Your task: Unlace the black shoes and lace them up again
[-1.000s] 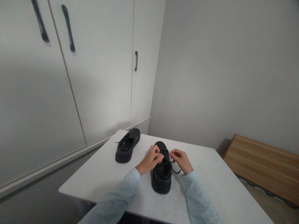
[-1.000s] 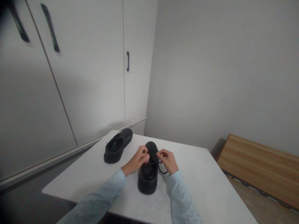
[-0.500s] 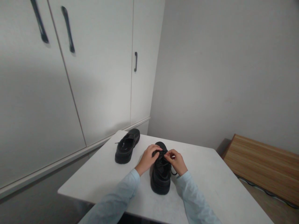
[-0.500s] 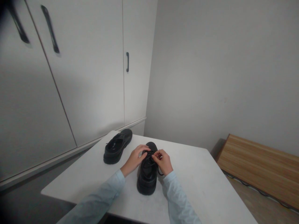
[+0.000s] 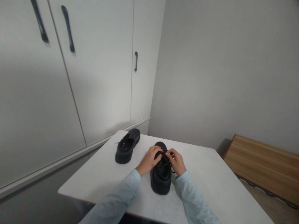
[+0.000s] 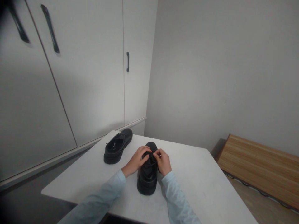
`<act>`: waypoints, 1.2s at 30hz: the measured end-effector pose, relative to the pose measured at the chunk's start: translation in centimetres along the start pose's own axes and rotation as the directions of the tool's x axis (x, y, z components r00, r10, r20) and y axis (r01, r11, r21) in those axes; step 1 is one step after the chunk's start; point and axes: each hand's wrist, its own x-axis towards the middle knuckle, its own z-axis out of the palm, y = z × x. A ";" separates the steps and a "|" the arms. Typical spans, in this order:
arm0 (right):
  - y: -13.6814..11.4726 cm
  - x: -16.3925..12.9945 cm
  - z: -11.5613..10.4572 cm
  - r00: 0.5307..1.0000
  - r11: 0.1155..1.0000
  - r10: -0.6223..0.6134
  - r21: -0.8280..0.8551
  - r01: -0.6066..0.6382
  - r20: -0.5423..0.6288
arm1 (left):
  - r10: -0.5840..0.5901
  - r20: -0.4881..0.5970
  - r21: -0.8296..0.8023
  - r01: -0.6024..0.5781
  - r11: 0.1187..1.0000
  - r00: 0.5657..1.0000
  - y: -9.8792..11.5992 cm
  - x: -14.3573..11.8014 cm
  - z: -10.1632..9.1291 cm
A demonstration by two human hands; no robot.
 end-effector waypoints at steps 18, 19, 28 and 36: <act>-0.3 0.0 -0.5 0.956 0.779 0.222 0.555 -0.292 0.192 | -0.002 -0.006 -0.010 0.002 1.000 1.000 -0.3 0.0 0.1; -0.3 -0.1 -0.5 0.956 0.764 0.229 0.574 -0.294 0.185 | -0.002 -0.005 -0.011 0.002 1.000 1.000 -0.3 0.0 0.1; -0.9 0.4 -2.0 0.957 0.610 0.241 0.742 -0.278 0.159 | 0.003 -0.005 -0.018 -0.003 1.000 1.000 -0.1 0.0 0.0; -0.8 0.5 -3.4 0.957 0.544 0.266 0.802 -0.248 0.116 | -0.005 0.006 -0.024 0.005 1.000 1.000 -0.1 0.0 -0.1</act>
